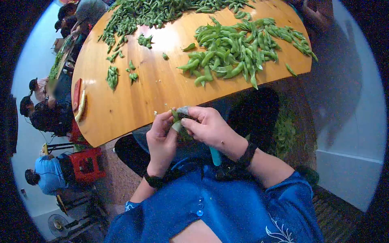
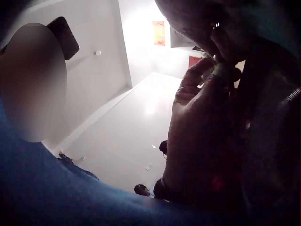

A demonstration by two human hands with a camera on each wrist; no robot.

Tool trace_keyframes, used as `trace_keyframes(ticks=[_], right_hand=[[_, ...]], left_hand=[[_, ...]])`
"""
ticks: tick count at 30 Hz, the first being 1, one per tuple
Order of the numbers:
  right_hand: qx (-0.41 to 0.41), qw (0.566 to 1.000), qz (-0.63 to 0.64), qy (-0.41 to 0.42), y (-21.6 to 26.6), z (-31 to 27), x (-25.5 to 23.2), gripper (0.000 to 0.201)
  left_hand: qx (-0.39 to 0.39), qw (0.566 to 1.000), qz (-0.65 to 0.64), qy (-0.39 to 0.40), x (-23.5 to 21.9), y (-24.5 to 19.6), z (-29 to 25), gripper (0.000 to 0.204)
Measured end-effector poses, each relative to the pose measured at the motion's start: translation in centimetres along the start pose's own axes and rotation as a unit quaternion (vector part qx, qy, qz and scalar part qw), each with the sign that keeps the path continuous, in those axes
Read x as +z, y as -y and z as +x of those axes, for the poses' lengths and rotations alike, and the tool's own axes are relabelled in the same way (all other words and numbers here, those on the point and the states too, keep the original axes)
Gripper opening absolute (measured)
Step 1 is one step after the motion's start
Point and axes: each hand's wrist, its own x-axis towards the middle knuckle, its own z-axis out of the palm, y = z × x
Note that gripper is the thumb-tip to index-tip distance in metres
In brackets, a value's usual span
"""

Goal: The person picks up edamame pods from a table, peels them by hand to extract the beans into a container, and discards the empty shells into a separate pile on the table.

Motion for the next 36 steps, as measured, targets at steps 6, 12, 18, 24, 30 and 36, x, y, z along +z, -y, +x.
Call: trace_keyframes(ticks=[6,12,18,24,30,36], right_hand=[[0.072,0.995,0.055,0.027,0.2,-0.6,-0.7,0.022],[-0.079,0.959,-0.269,-0.04,1.3,-1.4,-0.7,0.019],[-0.212,0.934,-0.284,-0.043,-0.8,-0.7,-0.1,0.019],[-0.08,0.959,-0.272,0.007,-0.4,-1.6,0.2,0.015],[-0.02,0.984,-0.174,0.006,1.0,-1.7,0.1,0.02],[0.016,0.991,-0.128,0.029,1.4,-1.2,0.8,0.017]], left_hand=[[-0.106,0.979,-0.155,0.075,-1.2,0.4,-0.4,0.03],[-0.171,0.971,-0.142,0.09,-1.7,0.5,-0.5,0.037],[-0.128,0.983,-0.122,0.038,-1.8,-0.1,-0.1,0.026],[-0.182,0.957,-0.224,0.039,-2.0,0.6,-0.7,0.02],[-0.098,0.993,-0.064,0.001,-1.4,0.1,-1.0,0.021],[0.013,0.994,0.105,-0.001,-1.3,0.4,-1.2,0.039]])
